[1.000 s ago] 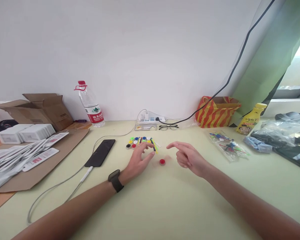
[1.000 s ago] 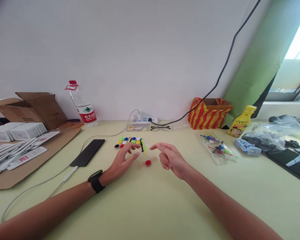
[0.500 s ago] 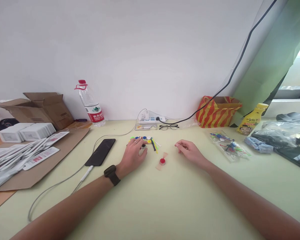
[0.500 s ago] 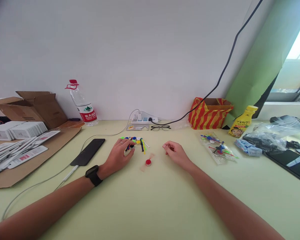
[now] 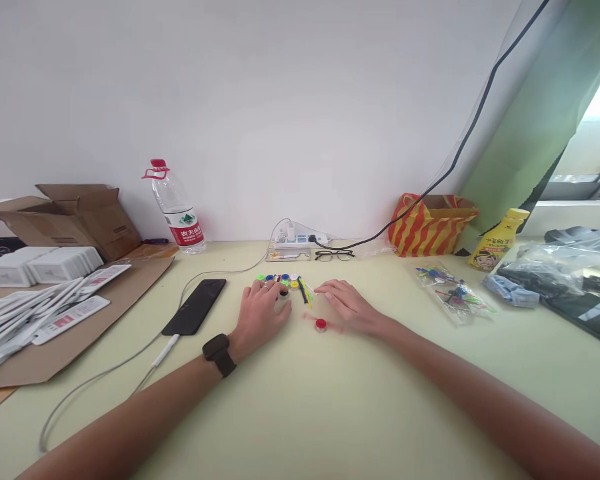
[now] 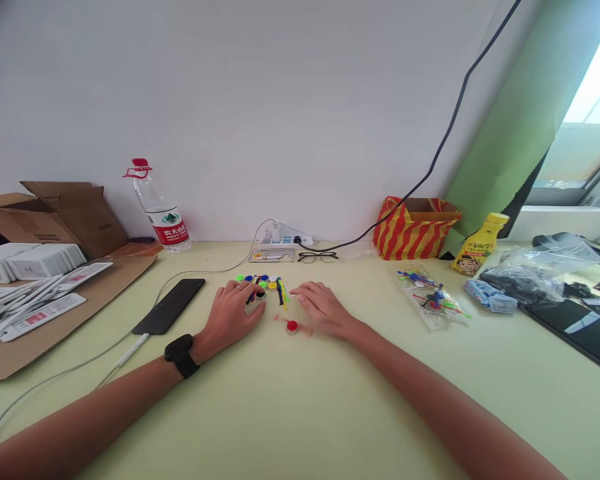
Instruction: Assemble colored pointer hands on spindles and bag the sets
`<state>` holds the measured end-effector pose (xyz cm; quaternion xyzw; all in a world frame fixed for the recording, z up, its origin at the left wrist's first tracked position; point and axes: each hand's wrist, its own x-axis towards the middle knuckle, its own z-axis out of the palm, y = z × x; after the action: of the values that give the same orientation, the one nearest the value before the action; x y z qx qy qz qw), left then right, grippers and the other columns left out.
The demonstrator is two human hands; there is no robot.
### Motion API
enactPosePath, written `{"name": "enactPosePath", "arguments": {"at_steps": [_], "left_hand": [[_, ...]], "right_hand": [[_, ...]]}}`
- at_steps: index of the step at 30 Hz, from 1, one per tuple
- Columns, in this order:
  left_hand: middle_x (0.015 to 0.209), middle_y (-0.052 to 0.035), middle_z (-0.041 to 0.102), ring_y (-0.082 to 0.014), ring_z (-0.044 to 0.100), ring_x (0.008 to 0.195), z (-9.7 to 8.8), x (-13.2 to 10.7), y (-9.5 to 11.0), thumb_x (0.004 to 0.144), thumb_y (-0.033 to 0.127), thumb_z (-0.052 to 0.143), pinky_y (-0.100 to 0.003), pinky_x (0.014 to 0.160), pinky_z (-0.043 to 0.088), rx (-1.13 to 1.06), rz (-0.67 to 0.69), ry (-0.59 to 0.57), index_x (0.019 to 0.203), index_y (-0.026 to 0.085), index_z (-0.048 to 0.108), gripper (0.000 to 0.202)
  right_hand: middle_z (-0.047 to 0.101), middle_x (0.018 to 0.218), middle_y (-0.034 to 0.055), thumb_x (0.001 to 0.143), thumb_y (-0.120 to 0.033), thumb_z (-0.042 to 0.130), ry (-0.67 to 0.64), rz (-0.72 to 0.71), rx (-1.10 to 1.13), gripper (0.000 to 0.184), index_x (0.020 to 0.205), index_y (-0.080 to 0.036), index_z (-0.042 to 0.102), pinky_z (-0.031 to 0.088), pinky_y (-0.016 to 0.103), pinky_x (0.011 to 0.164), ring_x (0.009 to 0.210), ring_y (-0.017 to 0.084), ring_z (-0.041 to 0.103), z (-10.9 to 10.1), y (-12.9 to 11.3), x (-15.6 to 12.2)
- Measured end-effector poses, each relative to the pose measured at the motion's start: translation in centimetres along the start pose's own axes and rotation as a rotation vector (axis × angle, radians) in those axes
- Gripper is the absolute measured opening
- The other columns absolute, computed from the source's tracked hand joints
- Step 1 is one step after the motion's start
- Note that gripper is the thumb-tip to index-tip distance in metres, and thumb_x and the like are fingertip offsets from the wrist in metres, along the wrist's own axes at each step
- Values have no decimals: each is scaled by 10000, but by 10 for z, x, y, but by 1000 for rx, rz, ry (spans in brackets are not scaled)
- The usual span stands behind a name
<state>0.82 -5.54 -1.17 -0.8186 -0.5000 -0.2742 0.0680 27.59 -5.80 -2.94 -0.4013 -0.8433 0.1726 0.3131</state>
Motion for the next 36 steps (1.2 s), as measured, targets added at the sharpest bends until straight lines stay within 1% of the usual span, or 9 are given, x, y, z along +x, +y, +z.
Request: {"name": "enactPosePath", "arguments": {"at_steps": [5,8,15,18,22,25,28,33,36], "left_hand": [[1078,-84,744,-358,581,1049,1,-1,-1,898,285,633,-485,837,413,-5,5,-1,1015,254,691,134],[1085,-85,748,-359,585,1061,2,-1,-1,899,274,628,-492,846,423,-17,13,-2,1025,258,705,149],[1109,-83,745,-329,582,1066,0,-1,0,912,250,607,-499,908,460,-90,33,-39,1033,220,738,180],[1239,-67,727,-312,557,1125,-5,-2,1,947,261,591,-499,1015,451,-189,157,-119,1204,222,721,291],[1557,-33,526,-327,466,1279,-9,-5,1,1038,279,467,-530,1087,419,-261,342,-315,1532,296,489,496],[1564,-57,511,-345,430,1312,-6,-5,0,1045,284,445,-559,1108,400,-240,270,-268,1510,267,515,470],[1552,-88,510,-361,417,1325,0,-5,-3,1037,319,466,-597,1135,355,-200,191,-172,1494,248,528,466],[1535,-113,511,-376,423,1277,3,-4,-4,1038,383,463,-604,1126,329,-184,180,-241,1632,244,297,631],[1462,-119,566,-368,439,1231,2,-4,-3,1029,368,484,-597,1105,348,-195,172,-248,1617,231,321,626]], "right_hand": [[576,1407,51,1107,-446,287,-104,5,4,456,1346,-360,666,354,484,1152,1322,247,476,9,-3,28],[610,1375,42,1106,-487,255,-118,33,77,520,1240,-338,735,330,485,1170,1311,244,474,11,-2,34],[714,1213,78,1079,-570,239,128,238,267,662,1014,-223,799,401,415,1113,1201,247,584,11,19,33],[750,1124,84,1066,-547,298,203,260,229,616,914,-217,796,442,397,1058,1115,249,643,8,35,33],[758,996,91,1010,-462,461,266,286,175,432,824,-206,756,505,399,943,964,250,682,3,54,30],[750,1004,84,922,-326,589,298,293,141,198,909,-204,744,537,380,880,924,235,686,2,63,29],[723,1069,94,863,-224,631,313,293,106,171,995,-200,737,551,377,873,942,227,682,5,68,29],[705,1003,89,852,-172,634,311,295,46,117,903,-204,734,552,393,875,932,230,665,9,73,29],[703,990,76,855,-169,630,309,292,8,113,899,-212,724,537,392,881,960,233,647,8,74,29]]}}
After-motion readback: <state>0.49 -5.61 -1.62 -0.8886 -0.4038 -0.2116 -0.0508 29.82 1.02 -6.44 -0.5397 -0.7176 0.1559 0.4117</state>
